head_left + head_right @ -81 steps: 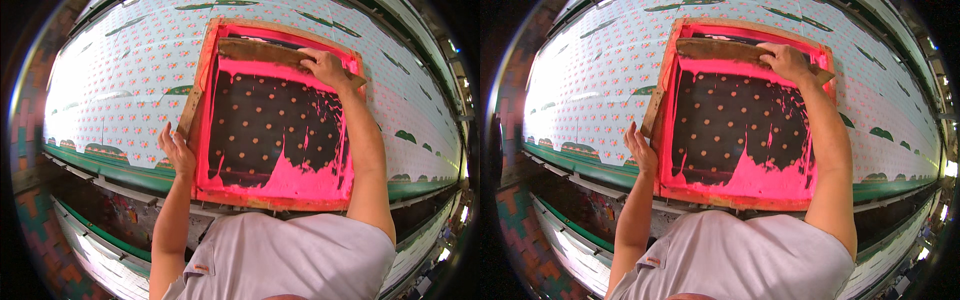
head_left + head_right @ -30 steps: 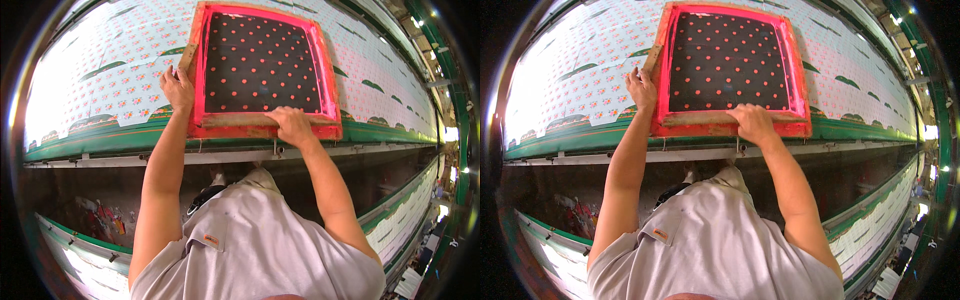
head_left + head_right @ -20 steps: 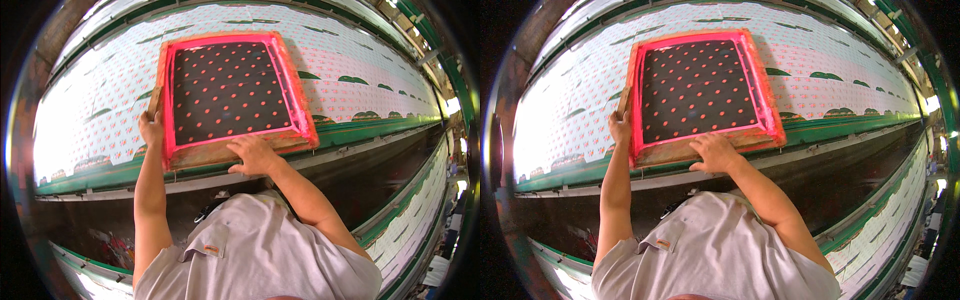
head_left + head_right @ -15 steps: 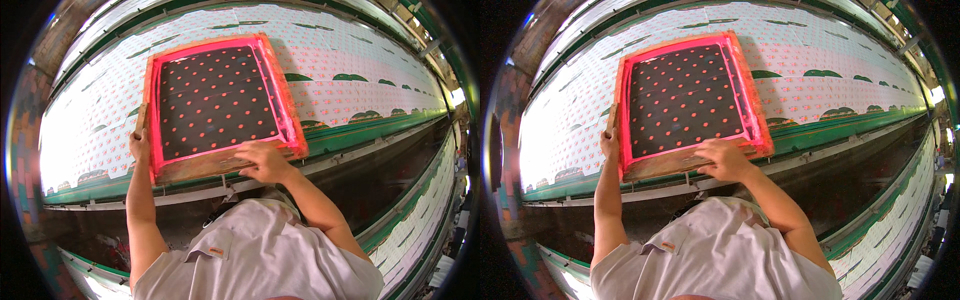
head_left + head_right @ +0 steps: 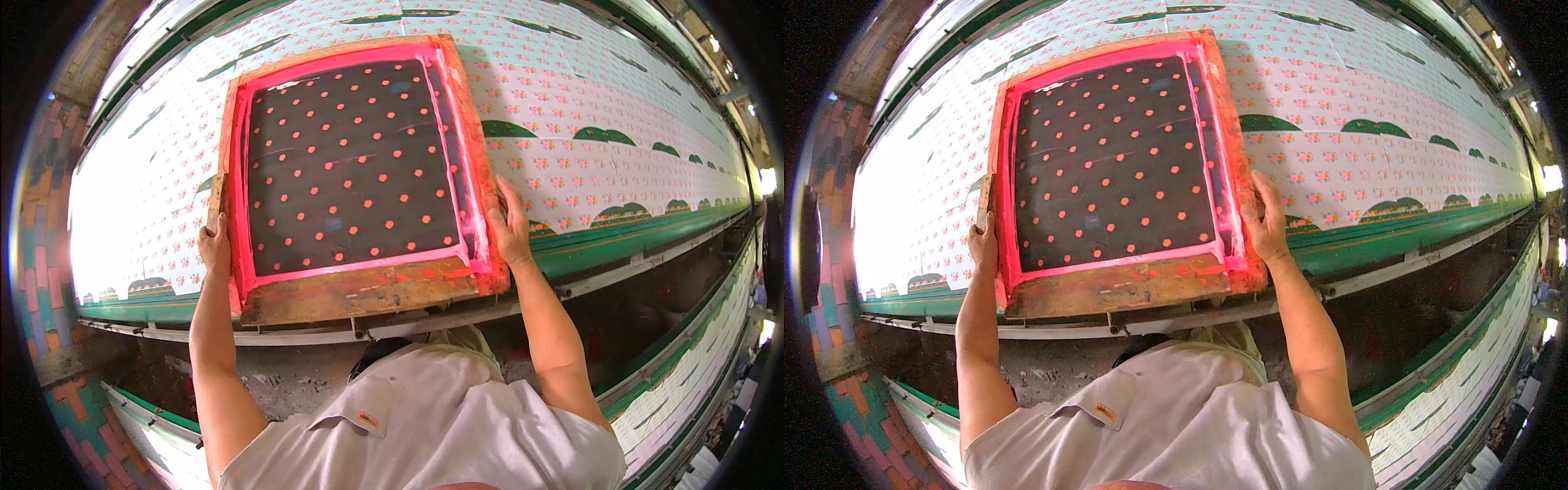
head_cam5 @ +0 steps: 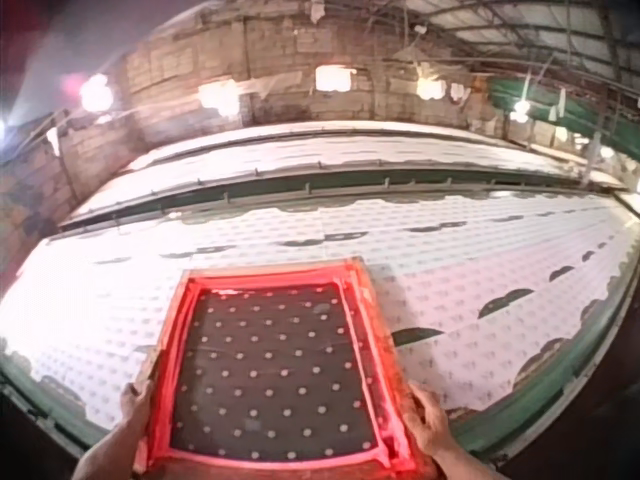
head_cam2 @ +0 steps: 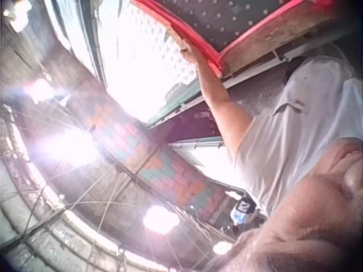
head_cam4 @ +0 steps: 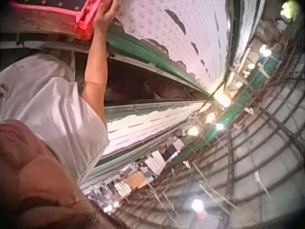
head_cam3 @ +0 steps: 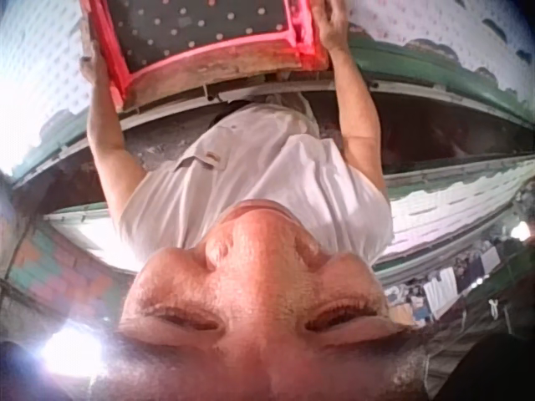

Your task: The person uses a pink screen-printing frame and a squeegee to apply pink ink onto a moving conveyor belt of white fabric, creating a repeating pattern of pink dots. The person repeatedly positions the frame, pulls the squeegee across the screen, and lifts the frame to continue the process.

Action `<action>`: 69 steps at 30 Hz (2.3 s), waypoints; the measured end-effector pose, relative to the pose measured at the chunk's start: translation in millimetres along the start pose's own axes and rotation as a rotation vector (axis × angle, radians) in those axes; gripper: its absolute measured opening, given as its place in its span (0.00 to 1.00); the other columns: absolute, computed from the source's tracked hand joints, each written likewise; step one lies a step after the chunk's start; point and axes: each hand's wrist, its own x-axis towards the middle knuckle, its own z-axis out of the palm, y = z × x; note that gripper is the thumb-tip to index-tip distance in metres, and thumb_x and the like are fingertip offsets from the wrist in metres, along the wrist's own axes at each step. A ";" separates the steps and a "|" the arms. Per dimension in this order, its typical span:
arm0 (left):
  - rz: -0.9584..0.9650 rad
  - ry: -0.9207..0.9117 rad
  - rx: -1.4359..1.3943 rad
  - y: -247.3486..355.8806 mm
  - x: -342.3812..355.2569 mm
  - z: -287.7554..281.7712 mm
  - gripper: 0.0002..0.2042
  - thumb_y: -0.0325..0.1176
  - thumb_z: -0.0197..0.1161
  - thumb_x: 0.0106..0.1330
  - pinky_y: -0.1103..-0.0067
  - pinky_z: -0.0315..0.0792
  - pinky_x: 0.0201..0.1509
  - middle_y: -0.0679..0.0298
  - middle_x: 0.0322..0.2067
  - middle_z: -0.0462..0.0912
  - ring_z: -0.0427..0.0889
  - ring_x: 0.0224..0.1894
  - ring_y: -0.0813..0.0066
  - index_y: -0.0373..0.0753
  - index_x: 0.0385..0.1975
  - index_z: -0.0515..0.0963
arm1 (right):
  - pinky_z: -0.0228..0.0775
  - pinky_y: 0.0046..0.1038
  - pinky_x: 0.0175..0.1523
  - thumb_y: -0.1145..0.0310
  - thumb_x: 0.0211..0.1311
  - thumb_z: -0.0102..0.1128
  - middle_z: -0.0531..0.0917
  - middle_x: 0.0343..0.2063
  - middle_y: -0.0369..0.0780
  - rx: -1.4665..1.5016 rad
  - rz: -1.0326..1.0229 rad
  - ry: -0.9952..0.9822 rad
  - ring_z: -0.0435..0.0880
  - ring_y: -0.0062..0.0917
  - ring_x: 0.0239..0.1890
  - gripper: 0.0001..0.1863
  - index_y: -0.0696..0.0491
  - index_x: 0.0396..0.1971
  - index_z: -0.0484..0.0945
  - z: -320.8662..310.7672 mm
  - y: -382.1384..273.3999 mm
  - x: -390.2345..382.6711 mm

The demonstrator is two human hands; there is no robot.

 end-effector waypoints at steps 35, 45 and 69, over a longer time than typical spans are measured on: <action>-0.284 -0.282 -0.828 -4.7 -10.8 4.6 0.19 0.45 0.81 0.69 0.77 0.70 0.27 0.70 0.26 0.80 0.74 0.22 0.80 0.36 0.37 0.83 | 0.61 0.36 0.82 0.52 0.81 0.61 0.79 0.73 0.48 0.364 0.168 0.009 0.75 0.31 0.76 0.36 0.62 0.77 0.72 -30.8 -82.9 28.9; -0.243 -0.327 -0.935 -12.8 -11.1 8.6 0.20 0.40 0.81 0.70 0.70 0.86 0.45 0.58 0.42 0.90 0.89 0.39 0.69 0.30 0.49 0.84 | 0.70 0.35 0.77 0.59 0.81 0.57 0.81 0.70 0.47 0.404 0.150 -0.143 0.81 0.29 0.70 0.32 0.65 0.76 0.71 -20.3 -47.8 37.9; -0.110 -0.165 -0.902 -36.4 -21.6 77.3 0.18 0.42 0.79 0.73 0.76 0.75 0.37 0.63 0.34 0.86 0.79 0.32 0.78 0.32 0.41 0.81 | 0.47 0.36 0.85 0.50 0.77 0.62 0.82 0.68 0.45 0.419 0.161 0.172 0.71 0.31 0.77 0.32 0.61 0.67 0.81 18.4 -29.1 17.4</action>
